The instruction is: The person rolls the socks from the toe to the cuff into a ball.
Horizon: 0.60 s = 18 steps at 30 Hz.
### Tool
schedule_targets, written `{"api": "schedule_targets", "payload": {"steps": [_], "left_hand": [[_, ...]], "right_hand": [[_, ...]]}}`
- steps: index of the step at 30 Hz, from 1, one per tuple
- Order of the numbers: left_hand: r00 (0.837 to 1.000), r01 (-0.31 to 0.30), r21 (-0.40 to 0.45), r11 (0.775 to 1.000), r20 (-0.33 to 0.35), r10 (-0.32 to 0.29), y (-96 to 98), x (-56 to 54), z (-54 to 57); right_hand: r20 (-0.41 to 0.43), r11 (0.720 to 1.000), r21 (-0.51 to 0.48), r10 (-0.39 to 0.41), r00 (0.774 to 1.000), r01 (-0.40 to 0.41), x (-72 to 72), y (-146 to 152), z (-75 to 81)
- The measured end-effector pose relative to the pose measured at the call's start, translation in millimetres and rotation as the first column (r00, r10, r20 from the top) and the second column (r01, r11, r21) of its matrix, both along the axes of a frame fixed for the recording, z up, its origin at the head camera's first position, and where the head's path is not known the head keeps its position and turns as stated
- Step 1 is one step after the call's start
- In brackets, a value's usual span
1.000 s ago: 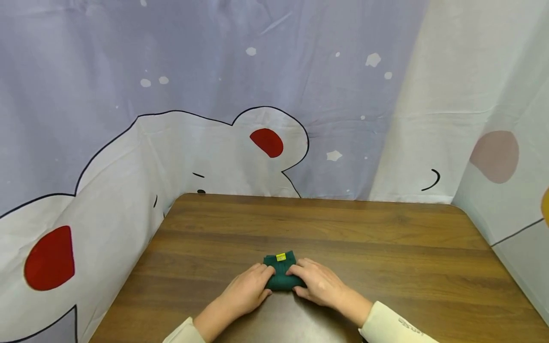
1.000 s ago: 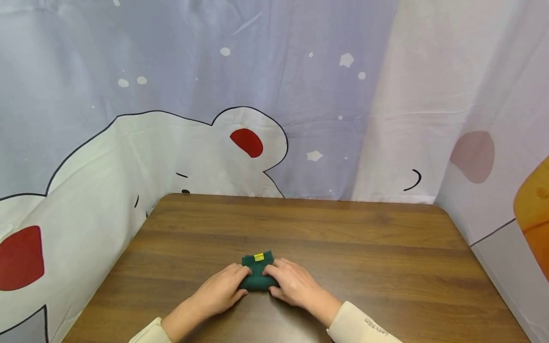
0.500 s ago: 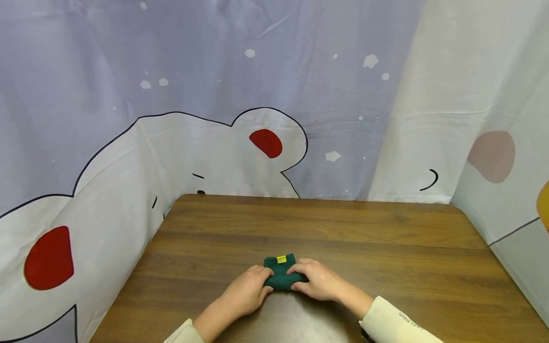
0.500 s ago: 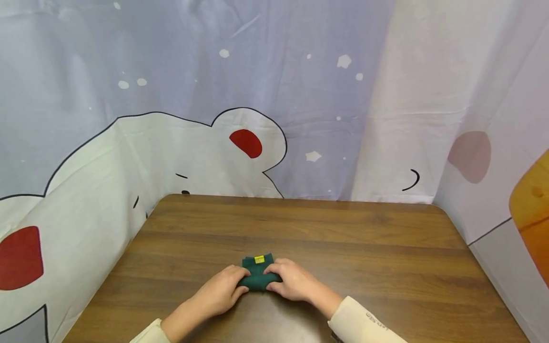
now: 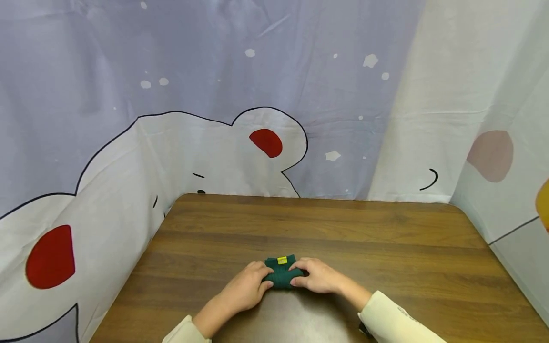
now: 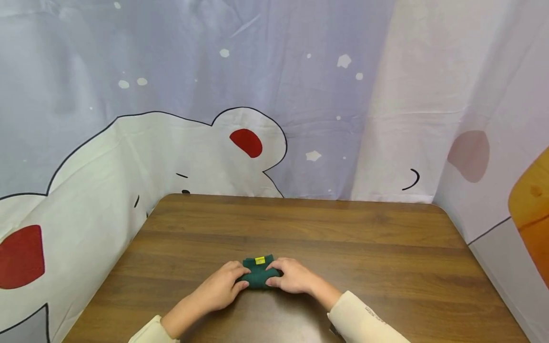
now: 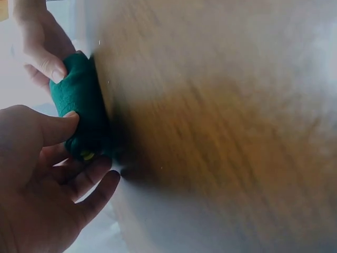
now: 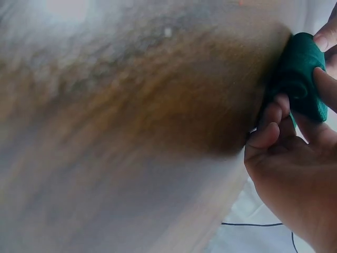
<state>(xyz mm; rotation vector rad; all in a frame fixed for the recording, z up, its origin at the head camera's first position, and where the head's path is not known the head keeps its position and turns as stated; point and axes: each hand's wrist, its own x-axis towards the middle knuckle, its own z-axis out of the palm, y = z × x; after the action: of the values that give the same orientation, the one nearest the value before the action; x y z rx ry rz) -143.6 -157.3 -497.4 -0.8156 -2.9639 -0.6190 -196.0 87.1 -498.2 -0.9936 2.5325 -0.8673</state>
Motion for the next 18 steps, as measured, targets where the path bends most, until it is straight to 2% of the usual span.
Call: {"api": "schedule_targets", "payload": {"steps": [6, 18], "left_hand": [[0.998, -0.018, -0.023, 1.000, 0.065, 0.019, 0.3, -4.7, 2.9], [0.994, -0.019, -0.050, 0.999, 0.111, 0.024, 0.6, -9.8, 4.9]], "right_hand": [[0.030, 1.000, -0.001, -0.001, 1.000, 0.001, -1.1, 0.7, 0.2], [-0.076, 0.999, -0.046, 0.013, 0.997, -0.017, 2.6, 4.0, -5.4]]}}
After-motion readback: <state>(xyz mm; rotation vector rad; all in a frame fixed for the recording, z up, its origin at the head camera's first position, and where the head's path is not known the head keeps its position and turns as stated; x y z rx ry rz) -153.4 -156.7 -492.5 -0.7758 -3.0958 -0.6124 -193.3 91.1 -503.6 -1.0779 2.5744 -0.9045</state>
